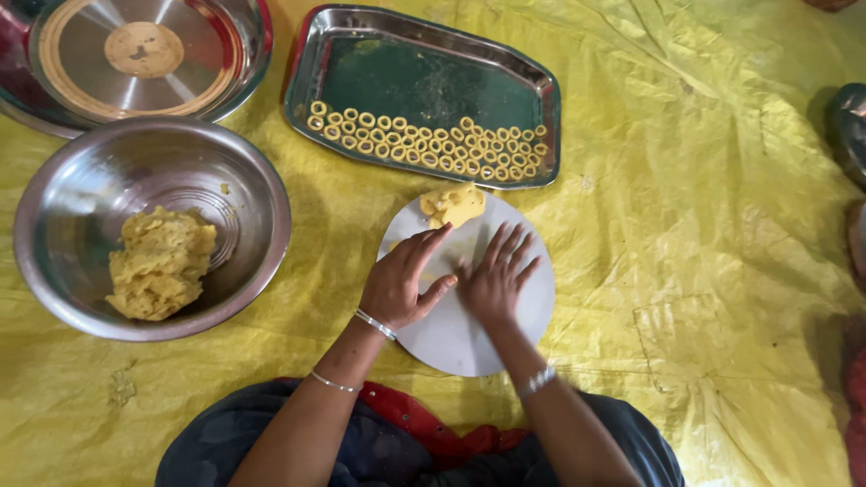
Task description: The person rolls small pieces of yellow dough into thin strips on a white plate, then joins the ends to form rings and places them on a metal tray. The process is repeated continuously with dough taken from a nearby bowl.
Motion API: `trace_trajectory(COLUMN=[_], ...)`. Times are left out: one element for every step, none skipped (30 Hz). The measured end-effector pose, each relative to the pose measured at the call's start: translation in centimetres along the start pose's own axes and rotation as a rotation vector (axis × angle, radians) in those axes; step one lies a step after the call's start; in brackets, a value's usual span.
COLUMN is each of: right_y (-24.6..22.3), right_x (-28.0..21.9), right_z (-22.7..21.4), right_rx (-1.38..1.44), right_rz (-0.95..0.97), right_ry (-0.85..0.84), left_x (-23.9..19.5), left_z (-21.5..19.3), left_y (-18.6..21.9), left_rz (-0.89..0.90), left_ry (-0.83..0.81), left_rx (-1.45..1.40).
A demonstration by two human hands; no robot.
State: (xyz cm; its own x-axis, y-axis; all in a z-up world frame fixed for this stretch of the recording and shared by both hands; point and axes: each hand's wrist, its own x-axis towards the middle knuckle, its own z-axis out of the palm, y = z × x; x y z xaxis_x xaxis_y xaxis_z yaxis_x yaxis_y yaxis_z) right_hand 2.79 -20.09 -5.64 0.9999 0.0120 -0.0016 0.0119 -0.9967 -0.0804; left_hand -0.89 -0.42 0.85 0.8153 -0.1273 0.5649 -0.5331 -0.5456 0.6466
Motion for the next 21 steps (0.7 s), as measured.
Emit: trace_trajectory(right_y=[0.2,0.3,0.5,0.6,0.7,0.8,0.6,0.4,0.0,-0.4,-0.7,-0.8,-0.4,0.1,1.0,2.1,3.3,5.0,6.5,7.9,9.2], right_x=[1.8,3.4,4.8,6.1,6.7,6.8,6.1,5.2,4.0,2.6,1.6,0.5,-0.5,-0.7,-0.9,-1.1,-1.3,-1.2,-1.3,-1.7,-2.3], right_z=[-0.3,-0.6,-0.9,-1.3,-1.6,-1.9,-1.9,-1.9,-1.8,-1.7,-1.6,-1.4,-1.3,-1.2,-1.2,-1.1,-1.1,-1.5,-2.0,-2.6,-3.4], right_rx=[0.023,0.042,0.061,0.076,0.08,0.078,0.076,0.04,0.004,-0.03,-0.031,-0.032,-0.033,0.016,0.064,0.115,0.204,0.292,0.38,0.45,0.519], right_rz=[0.027,0.063,0.098,0.134,0.119,0.102,0.085,0.065,0.044,0.024,0.032,0.041,0.051,0.021,-0.009,-0.037,-0.002,0.033,0.067,0.076,0.084], right_ry=[0.007,0.0,-0.006,-0.009,-0.002,0.0,0.002,-0.015,-0.032,-0.05,-0.118,-0.182,-0.247,-0.2,-0.152,-0.108,-0.068,-0.024,0.021,0.079,0.137], left_x=[-0.2,-0.2,-0.2,0.0,0.3,0.3,0.2,0.1,0.0,-0.1,-0.1,-0.1,-0.2,-0.3,-0.4,-0.8,-1.1,-1.2,-1.5,-2.0,-2.5], left_z=[-0.1,-0.2,-0.2,-0.2,-0.2,0.0,0.2,0.3,0.4,0.5,0.6,0.7,1.0,1.1,1.3,1.6,1.9,2.5,3.2,3.7,4.4], left_y=[0.0,0.1,0.2,0.2,0.1,0.2,0.2,0.1,0.0,-0.2,-0.4,-0.7,-0.8,-0.9,-1.0,-0.9,-0.7,-0.3,0.1,0.7,1.5], left_rz=[-0.028,-0.02,-0.012,-0.001,0.0,-0.006,-0.012,-0.015,-0.018,-0.021,-0.043,-0.062,-0.081,-0.094,-0.107,-0.124,-0.063,0.0,0.064,0.089,0.114], left_ry=[-0.021,-0.016,-0.011,-0.002,0.002,0.006,0.01,0.011,0.012,0.011,-0.002,-0.015,-0.028,-0.048,-0.068,-0.092,-0.097,-0.098,-0.098,-0.151,-0.203], left_rx=[0.002,0.004,0.006,0.005,0.014,0.019,0.024,0.029,0.035,0.041,0.05,0.059,0.067,0.073,0.079,0.086,0.125,0.164,0.203,0.253,0.303])
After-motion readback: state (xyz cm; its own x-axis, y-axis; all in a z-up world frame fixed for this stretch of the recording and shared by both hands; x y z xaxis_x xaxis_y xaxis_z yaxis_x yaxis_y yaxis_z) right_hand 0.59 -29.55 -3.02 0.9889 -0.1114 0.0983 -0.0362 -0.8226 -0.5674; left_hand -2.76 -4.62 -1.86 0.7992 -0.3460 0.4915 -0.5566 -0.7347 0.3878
